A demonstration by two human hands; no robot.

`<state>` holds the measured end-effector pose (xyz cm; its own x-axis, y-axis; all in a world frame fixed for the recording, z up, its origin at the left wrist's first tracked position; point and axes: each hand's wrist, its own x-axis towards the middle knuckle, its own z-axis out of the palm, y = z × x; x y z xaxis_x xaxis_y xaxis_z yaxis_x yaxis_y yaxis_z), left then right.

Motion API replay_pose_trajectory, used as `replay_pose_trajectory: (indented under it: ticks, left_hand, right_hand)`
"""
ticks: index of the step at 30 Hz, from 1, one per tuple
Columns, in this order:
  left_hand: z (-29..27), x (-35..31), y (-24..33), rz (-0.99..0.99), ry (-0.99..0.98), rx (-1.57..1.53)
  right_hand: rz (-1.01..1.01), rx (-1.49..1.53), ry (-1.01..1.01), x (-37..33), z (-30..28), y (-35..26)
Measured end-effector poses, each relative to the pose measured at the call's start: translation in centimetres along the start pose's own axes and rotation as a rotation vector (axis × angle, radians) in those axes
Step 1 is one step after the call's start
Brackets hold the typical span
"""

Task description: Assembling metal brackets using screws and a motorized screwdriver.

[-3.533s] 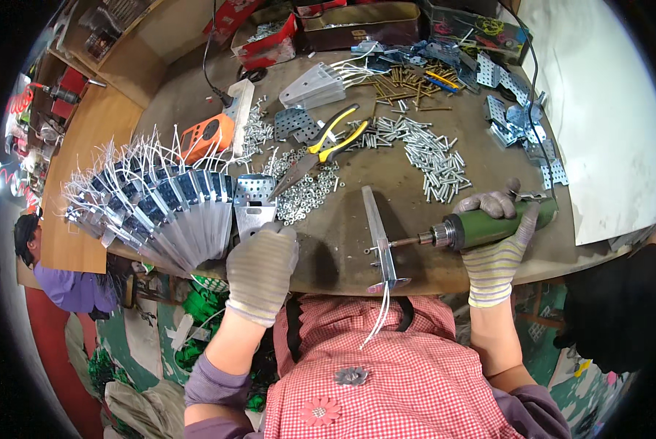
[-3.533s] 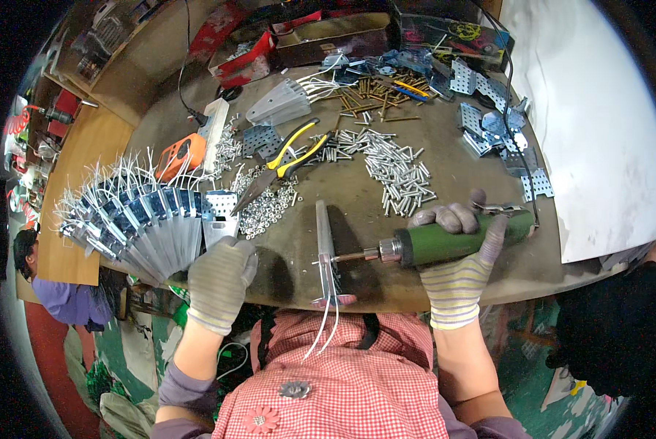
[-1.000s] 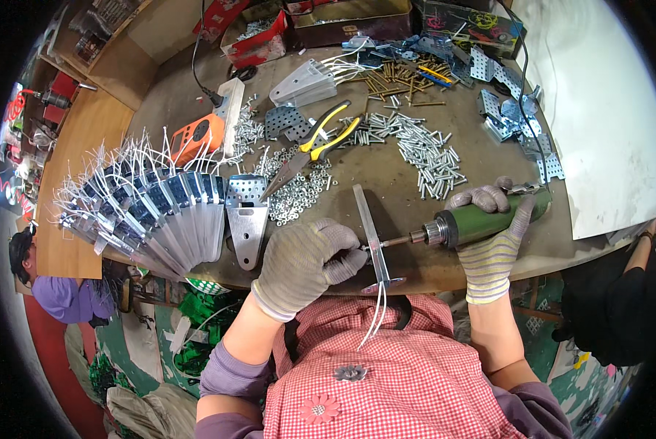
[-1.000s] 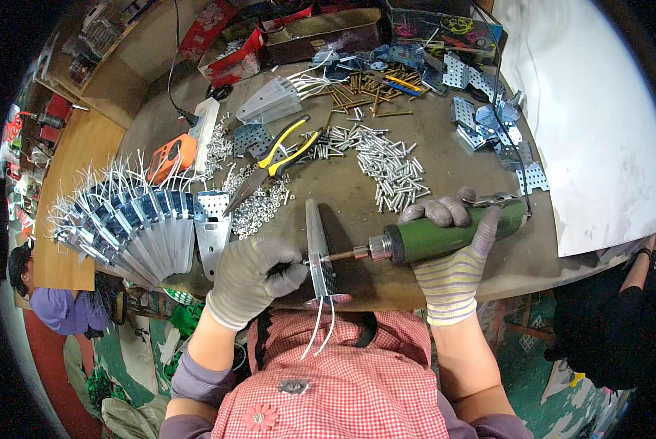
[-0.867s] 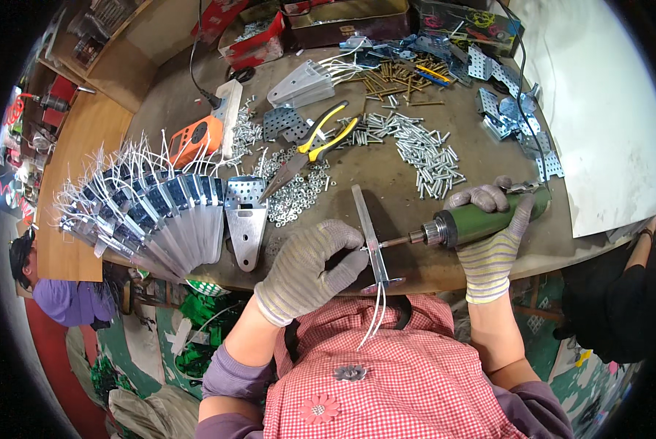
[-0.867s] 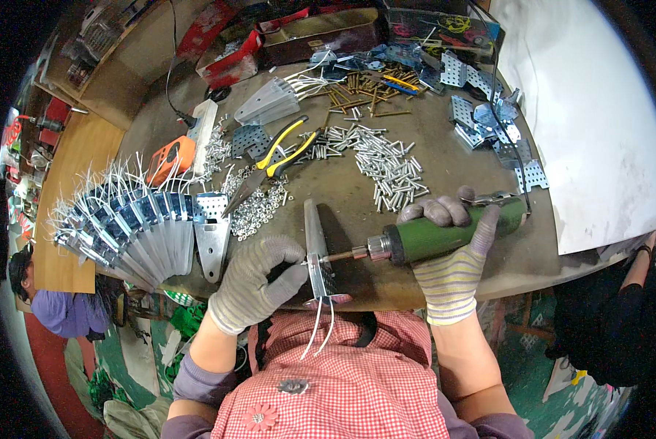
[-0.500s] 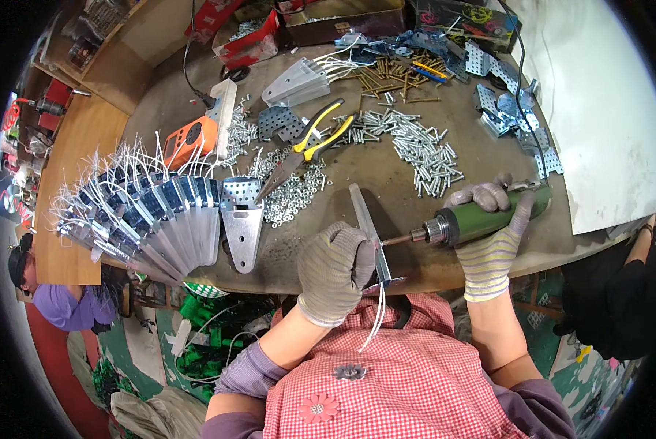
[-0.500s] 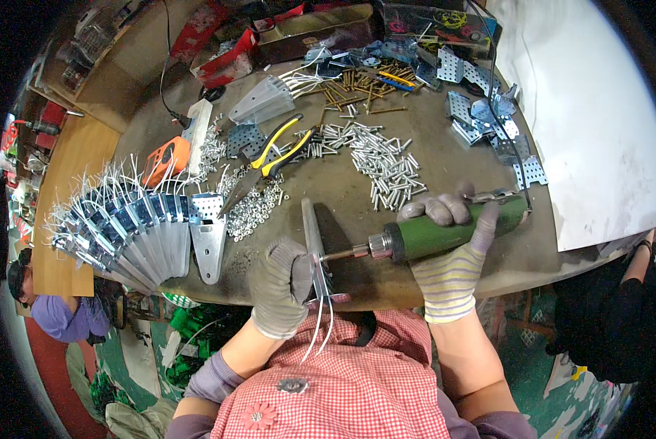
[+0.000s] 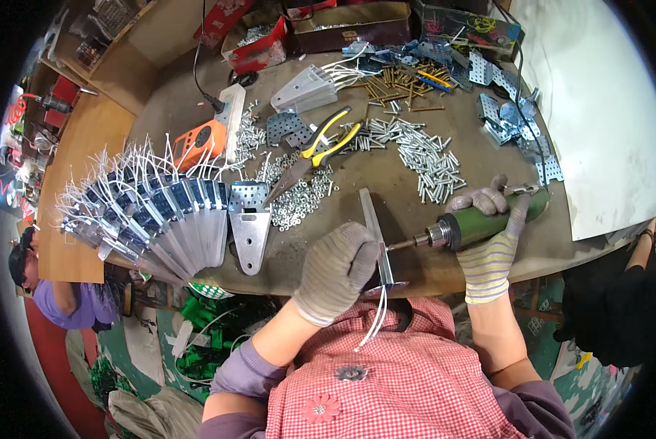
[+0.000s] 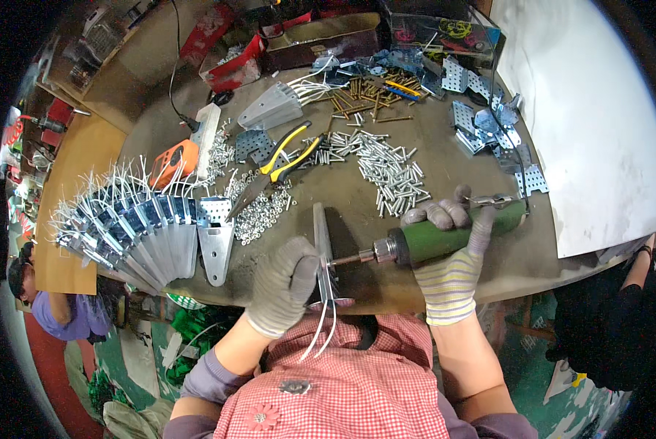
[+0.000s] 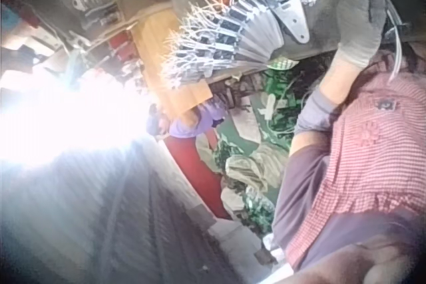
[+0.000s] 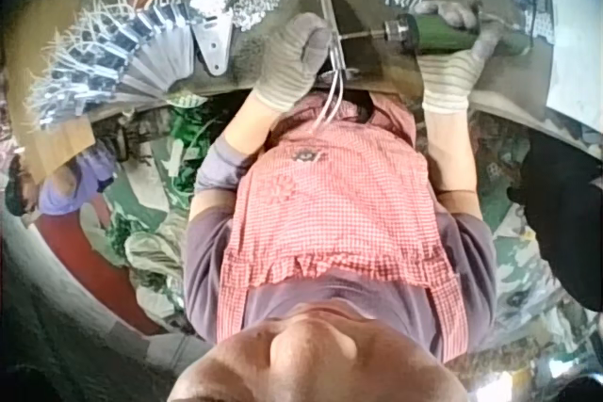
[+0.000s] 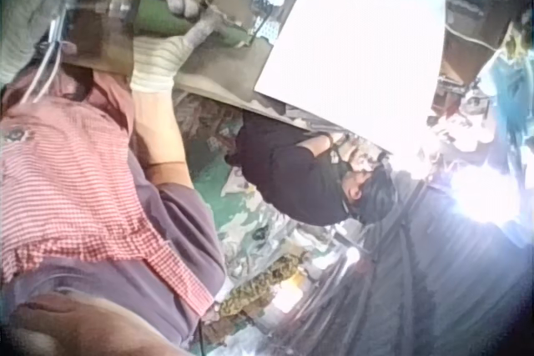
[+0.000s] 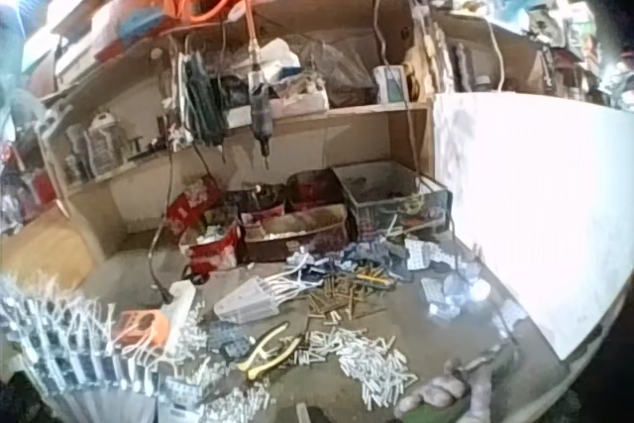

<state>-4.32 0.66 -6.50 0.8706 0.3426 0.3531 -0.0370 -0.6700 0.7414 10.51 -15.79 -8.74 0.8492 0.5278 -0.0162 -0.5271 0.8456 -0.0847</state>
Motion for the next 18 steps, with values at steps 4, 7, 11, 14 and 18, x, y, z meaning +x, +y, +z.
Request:
replay_pose_trajectory:
  ticks: [4, 7, 11, 14, 18]
  left_hand:
    - [-2.9, 1.7, 0.9, 0.031, -0.025, 0.048]
    - [-2.3, 4.1, 0.1, 0.515, -0.106, 0.512]
    - [-4.4, 2.0, -1.0, 0.515, -0.213, 0.578]
    - [-7.2, -0.6, 1.5, -0.266, 0.129, -0.048]
    - [-9.1, 0.2, -0.6, -0.523, 0.322, 0.862]
  right_hand:
    - [-0.014, 0.019, 0.038, -0.3, 0.1, 0.1]
    - [-0.039, 0.039, 0.115, -0.1, 0.4, -0.4]
    - [-0.077, -0.187, -0.083, -0.2, 2.6, -2.7]
    - [-0.029, -0.536, -0.028, -1.3, 4.0, -7.8]
    - [-0.04, -1.361, 0.103, -0.5, 6.1, -11.3]
